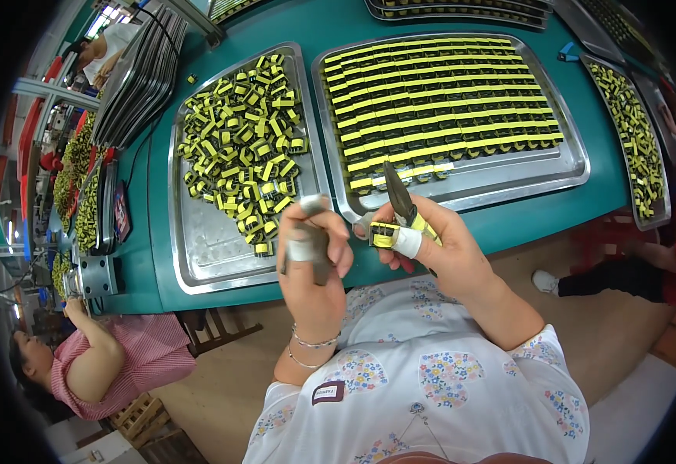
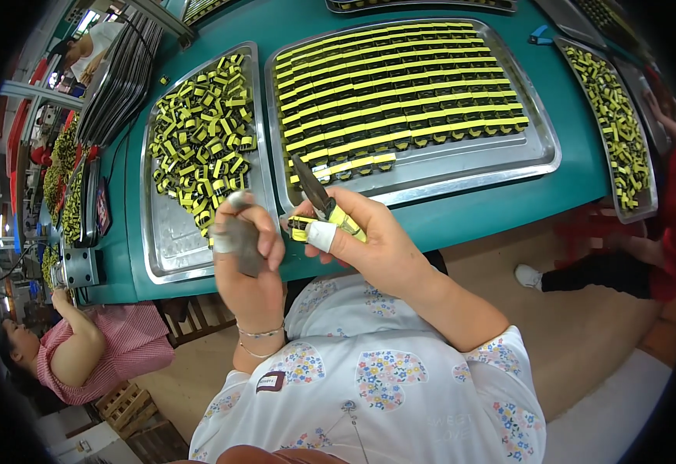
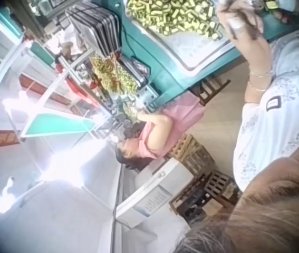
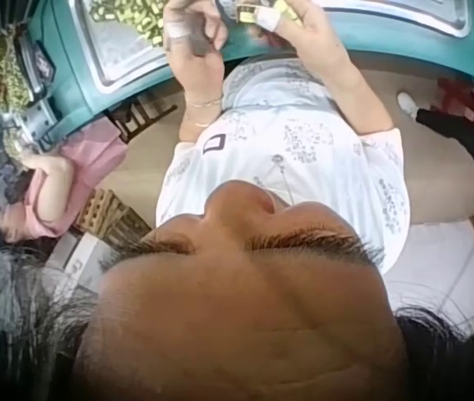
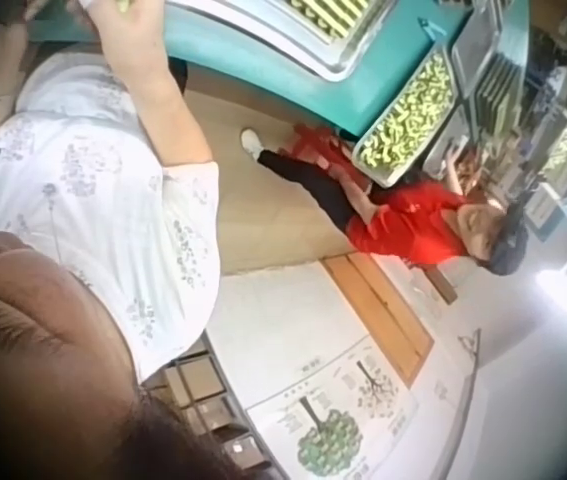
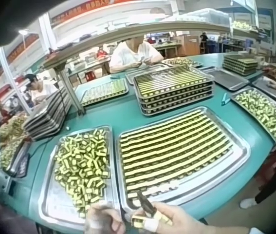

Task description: The person assembles small yellow and black electronic components using a handheld assembly tool.

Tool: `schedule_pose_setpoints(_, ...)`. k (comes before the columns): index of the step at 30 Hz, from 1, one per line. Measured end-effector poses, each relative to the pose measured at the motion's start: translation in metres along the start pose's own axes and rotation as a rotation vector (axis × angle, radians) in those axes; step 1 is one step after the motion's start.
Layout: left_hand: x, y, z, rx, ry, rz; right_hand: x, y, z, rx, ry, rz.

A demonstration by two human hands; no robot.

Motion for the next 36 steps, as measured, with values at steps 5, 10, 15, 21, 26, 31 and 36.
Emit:
schedule_pose_setpoints(5, 0.007, -0.011, 0.005, -0.081, 0.518, -0.117, 0.006, 0.001, -0.004, -0.017, -0.216, -0.069)
schedule_pose_setpoints(10, 0.033, -0.011, 0.003, -0.045, 0.338, -0.048, 0.008, 0.005, 0.017, -0.332, 0.097, -0.112)
schedule_pose_setpoints(15, 0.045, -0.010, 0.002, 0.024, 0.074, -0.002, 0.015, 0.013, 0.035, -0.619, 0.536, -0.160)
schedule_pose_setpoints(21, 0.046, -0.008, 0.001, 0.061, 0.006, 0.005, 0.019, 0.015, 0.041, -0.655, 0.625, -0.164)
schedule_pose_setpoints(26, 0.048, -0.007, 0.004, 0.083, -0.149, 0.055, 0.024, 0.021, 0.050, -0.713, 0.773, -0.137)
schedule_pose_setpoints(31, 0.050, -0.005, 0.004, 0.056, -0.174, 0.088, 0.018, 0.013, 0.049, -0.648, 0.650, -0.148)
schedule_pose_setpoints(36, 0.051, -0.003, 0.009, 0.013, -0.199, 0.101, 0.008, 0.007, 0.037, -0.558, 0.499, -0.142)
Point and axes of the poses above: each hand's wrist, its own y-axis away from the middle knuckle, its own x-axis out of the palm, z = x × y, the point moved 8 cm from there along -y, towards the middle knuckle, and after that the axes turned 4 degrees about -z, right-handed, at the moved point
